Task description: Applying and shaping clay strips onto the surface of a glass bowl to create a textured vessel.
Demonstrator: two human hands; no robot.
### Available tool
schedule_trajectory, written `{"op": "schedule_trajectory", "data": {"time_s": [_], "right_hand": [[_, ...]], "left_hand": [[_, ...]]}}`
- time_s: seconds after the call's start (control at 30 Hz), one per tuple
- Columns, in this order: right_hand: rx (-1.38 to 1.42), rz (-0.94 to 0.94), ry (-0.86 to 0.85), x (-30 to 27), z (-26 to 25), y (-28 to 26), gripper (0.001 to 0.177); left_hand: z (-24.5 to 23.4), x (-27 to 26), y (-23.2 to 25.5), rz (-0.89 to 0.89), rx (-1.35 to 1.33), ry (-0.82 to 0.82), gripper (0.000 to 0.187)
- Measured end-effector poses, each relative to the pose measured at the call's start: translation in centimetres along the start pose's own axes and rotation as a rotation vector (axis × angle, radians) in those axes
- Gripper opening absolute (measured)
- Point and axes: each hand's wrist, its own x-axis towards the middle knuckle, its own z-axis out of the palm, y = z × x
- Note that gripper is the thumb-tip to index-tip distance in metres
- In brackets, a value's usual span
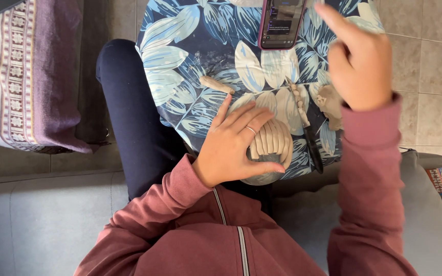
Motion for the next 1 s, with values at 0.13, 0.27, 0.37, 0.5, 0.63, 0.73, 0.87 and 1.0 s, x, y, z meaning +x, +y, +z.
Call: {"op": "schedule_trajectory", "data": {"time_s": [0.13,0.27,0.37,0.5,0.63,0.73,0.87,1.0], "right_hand": [[0.162,0.188,-0.14,-3.5,-1.1,-1.3,0.054],[0.122,0.03,-0.291,-6.3,-1.2,-3.2,0.043],[0.138,-0.04,-0.365,-8.0,-0.8,-4.0,0.054],[0.452,0.082,-0.467,-9.7,0.1,-4.1,0.066],[0.593,0.162,-0.472,-10.8,0.5,-5.0,0.075],[0.68,0.17,-0.43,-11.7,0.7,-5.1,0.081],[0.64,0.13,-0.408,-12.7,0.9,-5.3,0.076],[0.591,0.047,-0.4,-13.6,0.5,-5.6,0.075]], "left_hand": [[-0.8,-0.6,0.3,-0.013,-0.11,-0.02,0.093],[0.0,-3.4,0.5,0.442,0.024,0.038,0.048],[0.6,-3.6,1.5,0.606,0.107,-0.022,0.03],[0.9,-3.8,1.4,0.638,0.222,-0.042,0.025],[1.2,-4.0,1.2,0.657,0.271,-0.036,0.026],[1.2,-3.9,1.3,0.645,0.243,-0.034,0.025],[1.2,-3.9,1.3,0.637,0.222,-0.05,0.024],[1.5,-4.2,1.0,0.642,0.215,-0.051,0.024]]}}
